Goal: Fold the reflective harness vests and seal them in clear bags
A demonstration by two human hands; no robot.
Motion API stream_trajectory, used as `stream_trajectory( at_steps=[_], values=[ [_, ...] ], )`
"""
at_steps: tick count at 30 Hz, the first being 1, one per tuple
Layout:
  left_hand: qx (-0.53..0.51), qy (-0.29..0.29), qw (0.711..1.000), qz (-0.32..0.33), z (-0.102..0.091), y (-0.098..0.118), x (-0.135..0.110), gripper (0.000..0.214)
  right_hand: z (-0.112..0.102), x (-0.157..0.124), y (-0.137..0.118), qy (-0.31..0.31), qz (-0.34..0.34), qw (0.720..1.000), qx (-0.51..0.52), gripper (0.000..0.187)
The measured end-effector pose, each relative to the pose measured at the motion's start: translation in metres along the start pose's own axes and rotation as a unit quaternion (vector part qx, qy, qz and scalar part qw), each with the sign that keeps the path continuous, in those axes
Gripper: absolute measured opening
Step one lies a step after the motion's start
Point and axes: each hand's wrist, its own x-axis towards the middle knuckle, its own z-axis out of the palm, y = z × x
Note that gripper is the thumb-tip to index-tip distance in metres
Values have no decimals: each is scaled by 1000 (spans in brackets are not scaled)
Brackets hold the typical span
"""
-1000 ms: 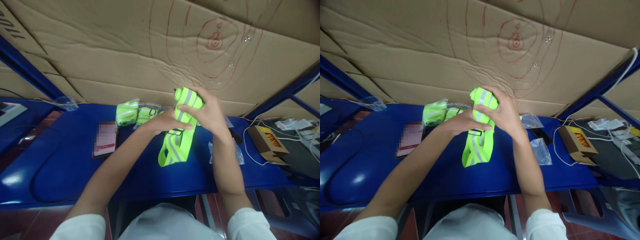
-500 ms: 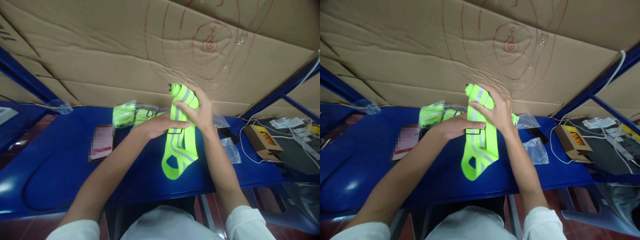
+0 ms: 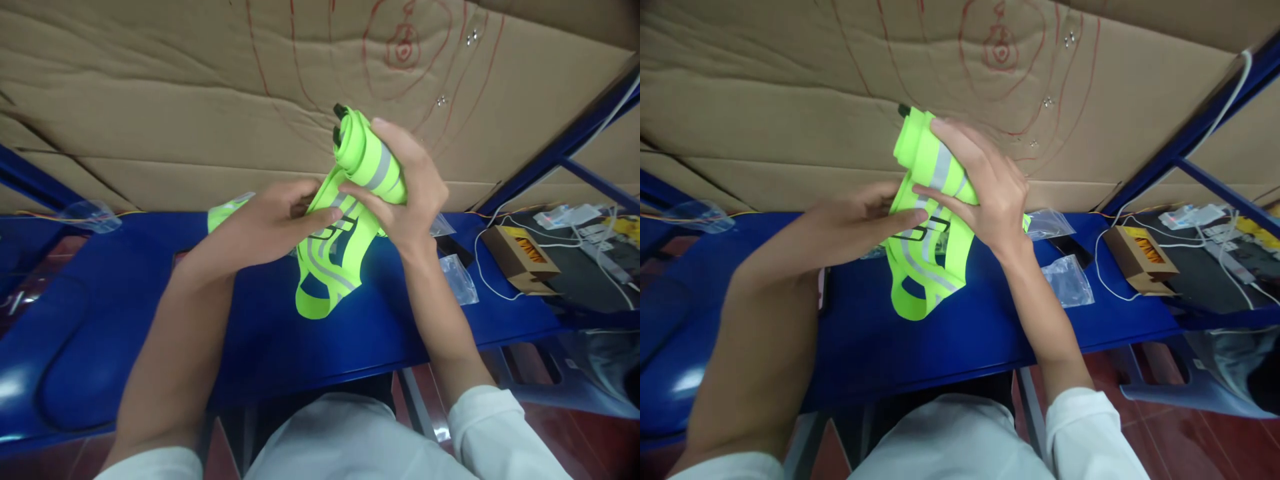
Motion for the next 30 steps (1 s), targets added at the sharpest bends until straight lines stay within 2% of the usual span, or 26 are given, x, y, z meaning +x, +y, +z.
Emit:
stream_trajectory(
  at_steps=[2,4,6,9,11,13,16,19,20,22,25,27,30],
  values=[
    [-19,-21,1000,6,7,-1,3,42,-1,1,-2,-13,52,998,28,69],
    [-54,-8,998,15,15,-8,9,44,-2,3,-5,9,54,998,41,69],
    [-83,40,995,27,26,-17,17,54,-3,6,-9,67,27,997,26,63],
    [-69,98,992,37,45,-33,28,82,-5,11,-12,163,4,986,-10,50],
    [-57,82,995,15,56,-42,33,84,-7,16,-10,213,18,977,9,43],
    [-66,46,997,-19,63,-49,36,68,-10,20,-5,233,44,969,67,38],
    [-80,-16,995,-52,56,-58,38,52,-17,23,4,177,92,970,139,32],
    [-50,-149,985,-72,32,-64,39,62,-25,23,11,83,112,982,131,31],
    [-51,-176,981,-61,23,-64,39,69,-27,22,12,63,109,984,123,33],
    [-91,-141,986,0,8,-61,38,79,-28,21,11,34,95,988,115,38],
    [-153,-22,985,74,3,-54,34,78,-23,20,4,-16,52,991,124,41],
    [-151,-4,987,57,11,-51,31,78,-16,19,-2,-61,24,989,132,40],
    [-131,14,991,-25,28,-51,29,77,-4,17,-9,-114,8,985,132,43]
  ],
)
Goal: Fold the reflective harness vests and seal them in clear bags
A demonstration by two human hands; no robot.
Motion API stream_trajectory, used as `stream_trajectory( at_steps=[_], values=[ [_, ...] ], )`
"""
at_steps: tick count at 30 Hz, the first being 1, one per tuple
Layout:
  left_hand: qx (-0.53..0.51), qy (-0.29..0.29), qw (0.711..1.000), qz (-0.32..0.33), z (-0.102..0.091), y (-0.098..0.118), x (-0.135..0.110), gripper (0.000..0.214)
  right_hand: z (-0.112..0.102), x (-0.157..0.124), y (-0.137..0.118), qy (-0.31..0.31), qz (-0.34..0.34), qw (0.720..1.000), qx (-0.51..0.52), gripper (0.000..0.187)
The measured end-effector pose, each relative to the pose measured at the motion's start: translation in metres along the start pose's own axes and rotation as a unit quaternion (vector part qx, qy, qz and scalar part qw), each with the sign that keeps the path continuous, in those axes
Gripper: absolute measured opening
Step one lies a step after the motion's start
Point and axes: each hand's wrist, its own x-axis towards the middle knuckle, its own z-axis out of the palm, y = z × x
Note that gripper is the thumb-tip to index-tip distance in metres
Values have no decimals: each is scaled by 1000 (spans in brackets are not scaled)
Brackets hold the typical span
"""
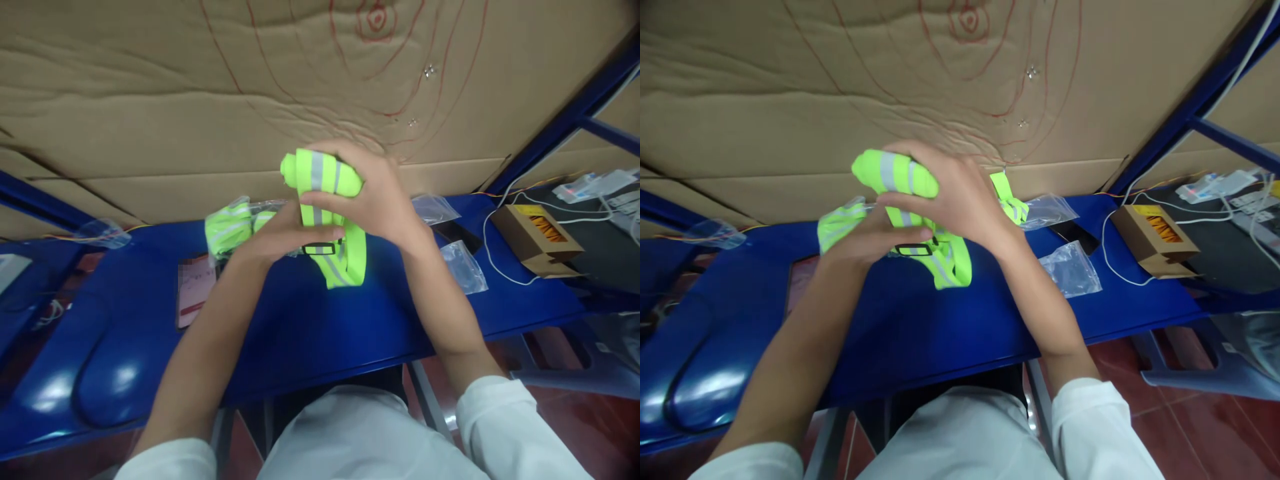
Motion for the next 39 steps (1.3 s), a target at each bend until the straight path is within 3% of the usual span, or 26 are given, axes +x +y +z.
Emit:
stream_trajectory(
  at_steps=[2,5,10,13,17,23,27,30,33,36,39],
  values=[
    [-3,7,999,-44,8,-4,0,72,6,0,0,-8,-15,1000,3,45],
    [-60,-40,995,-74,14,-8,0,63,10,1,0,-5,-28,1000,-1,48],
    [-199,-80,974,-73,23,-16,0,69,9,-3,-4,-11,27,999,-33,58],
    [-237,-149,956,-85,27,-13,-1,64,4,-6,-8,8,31,999,-37,61],
    [-195,-238,949,-64,27,0,-6,48,-6,-8,-14,33,-11,998,-52,59],
    [-124,-175,975,-57,26,8,-9,50,-14,-9,-18,69,-68,993,-70,53],
    [-215,-225,950,-37,37,4,-9,40,-13,-9,-20,91,-88,988,-87,52],
    [-264,-210,941,-40,51,3,-12,47,-12,-10,-17,124,-96,982,-107,50],
    [-276,-202,938,-55,68,1,-16,53,-13,-12,-13,170,-89,972,-136,52],
    [-278,-160,945,-64,78,-6,-16,48,-19,-14,-14,167,-63,973,-145,52],
    [-234,-205,949,-56,70,-12,-12,43,-27,-14,-18,147,-30,983,-109,52]
  ],
)
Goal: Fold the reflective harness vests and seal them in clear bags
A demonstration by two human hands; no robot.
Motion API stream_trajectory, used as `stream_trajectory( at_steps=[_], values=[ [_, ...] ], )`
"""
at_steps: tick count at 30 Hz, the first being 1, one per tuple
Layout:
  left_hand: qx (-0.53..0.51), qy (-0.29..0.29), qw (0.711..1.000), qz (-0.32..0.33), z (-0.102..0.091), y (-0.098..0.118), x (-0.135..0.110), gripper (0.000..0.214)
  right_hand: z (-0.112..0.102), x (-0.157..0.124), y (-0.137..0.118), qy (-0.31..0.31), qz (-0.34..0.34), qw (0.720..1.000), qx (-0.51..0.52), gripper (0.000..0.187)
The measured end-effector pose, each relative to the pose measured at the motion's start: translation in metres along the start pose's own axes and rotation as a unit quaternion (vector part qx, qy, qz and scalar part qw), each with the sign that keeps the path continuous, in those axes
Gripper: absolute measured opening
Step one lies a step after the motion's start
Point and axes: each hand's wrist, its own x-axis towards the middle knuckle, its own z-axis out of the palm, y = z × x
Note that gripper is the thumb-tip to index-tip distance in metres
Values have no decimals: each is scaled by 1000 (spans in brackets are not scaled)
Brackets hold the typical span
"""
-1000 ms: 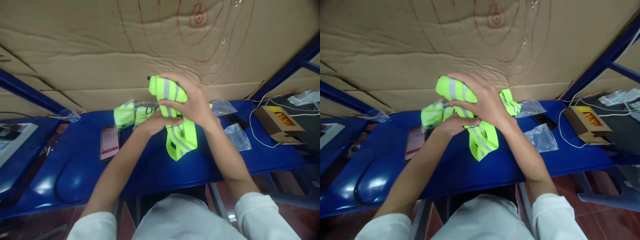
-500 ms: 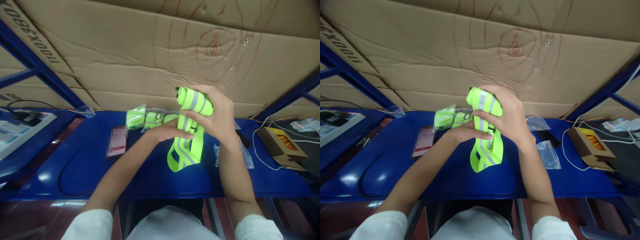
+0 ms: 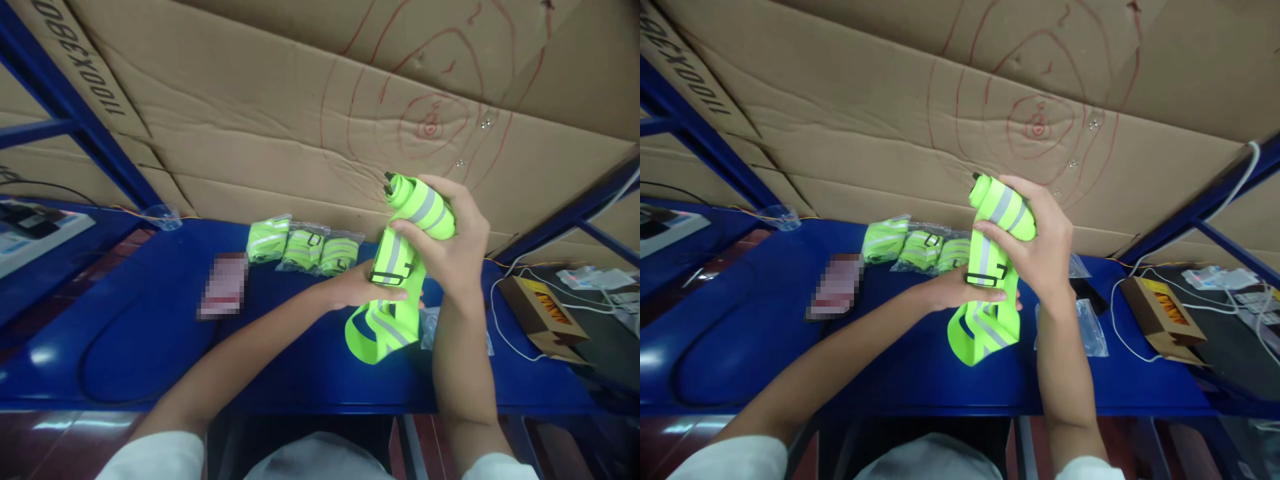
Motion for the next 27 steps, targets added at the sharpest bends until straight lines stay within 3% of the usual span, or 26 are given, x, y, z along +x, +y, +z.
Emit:
stream_trajectory(
  at_steps=[4,8,12,15,17,20,23,25,27],
  values=[
    [195,35,980,6,-26,14,-6,30,1,3,1,-20,137,985,106,42],
    [327,84,940,52,-41,29,-11,31,15,3,9,-89,291,915,265,44],
    [413,103,901,88,-48,35,-13,39,28,2,20,-180,351,840,373,51],
    [439,102,887,94,-55,38,-15,42,37,2,28,-209,367,816,395,56],
    [452,95,884,76,-59,42,-18,46,41,2,31,-203,366,825,380,57],
    [408,88,908,38,-62,49,-22,64,43,2,26,-135,319,884,314,52],
    [276,142,949,60,-57,49,-24,79,40,1,12,-31,220,953,206,45],
    [219,145,963,65,-49,44,-22,77,37,-1,2,13,147,980,130,44],
    [221,129,965,52,-39,37,-18,71,32,-3,-4,17,88,994,59,48]
  ],
)
